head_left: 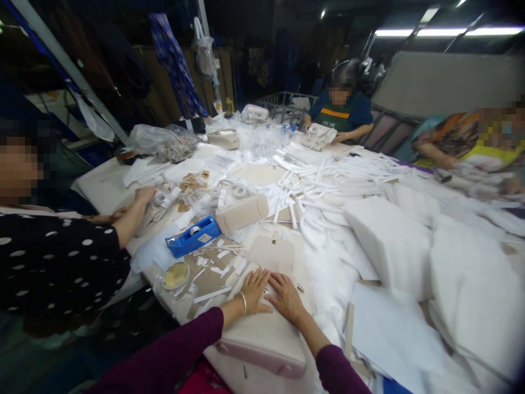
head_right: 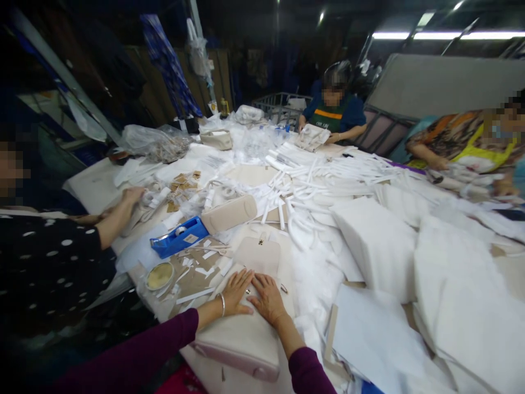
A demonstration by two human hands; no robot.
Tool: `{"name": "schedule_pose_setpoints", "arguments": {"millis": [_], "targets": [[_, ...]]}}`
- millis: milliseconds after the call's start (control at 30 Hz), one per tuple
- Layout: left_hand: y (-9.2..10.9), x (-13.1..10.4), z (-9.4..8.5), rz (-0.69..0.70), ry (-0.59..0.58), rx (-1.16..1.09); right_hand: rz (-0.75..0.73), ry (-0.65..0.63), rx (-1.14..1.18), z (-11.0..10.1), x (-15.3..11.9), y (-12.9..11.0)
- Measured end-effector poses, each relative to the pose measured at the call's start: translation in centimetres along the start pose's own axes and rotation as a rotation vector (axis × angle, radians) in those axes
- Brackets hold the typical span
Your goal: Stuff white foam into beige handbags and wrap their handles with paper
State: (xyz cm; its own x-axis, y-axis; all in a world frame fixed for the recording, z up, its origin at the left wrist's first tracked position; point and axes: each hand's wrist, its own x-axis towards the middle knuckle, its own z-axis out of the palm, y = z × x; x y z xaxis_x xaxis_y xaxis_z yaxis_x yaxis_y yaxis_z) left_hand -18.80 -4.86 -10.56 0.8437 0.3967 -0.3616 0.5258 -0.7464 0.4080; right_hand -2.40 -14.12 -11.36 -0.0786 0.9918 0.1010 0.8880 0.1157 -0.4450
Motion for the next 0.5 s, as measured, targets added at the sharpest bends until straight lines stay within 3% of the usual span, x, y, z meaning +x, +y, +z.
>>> {"name": "schedule_pose_setpoints", "arguments": {"millis": [133,267,367,500], "targets": [[0.2,0.0,-0.5,-0.012,-0.048,0.053,0.155,0.046,-0.108,-0.7,-2.6,0.9],[0.5,0.0,0.0,-0.013,-0.013,0.076,0.267,0.142,-0.142,-1.4,-4.5,0.9],[0.4,0.0,0.9,-0.002,0.026,0.086,0.259,0.178,0.008,-1.8,-2.4,0.0],[0.0,0.3,2.2,0.042,0.046,0.075,0.301,0.019,0.128,-1.1,3.7,-1.4]]}}
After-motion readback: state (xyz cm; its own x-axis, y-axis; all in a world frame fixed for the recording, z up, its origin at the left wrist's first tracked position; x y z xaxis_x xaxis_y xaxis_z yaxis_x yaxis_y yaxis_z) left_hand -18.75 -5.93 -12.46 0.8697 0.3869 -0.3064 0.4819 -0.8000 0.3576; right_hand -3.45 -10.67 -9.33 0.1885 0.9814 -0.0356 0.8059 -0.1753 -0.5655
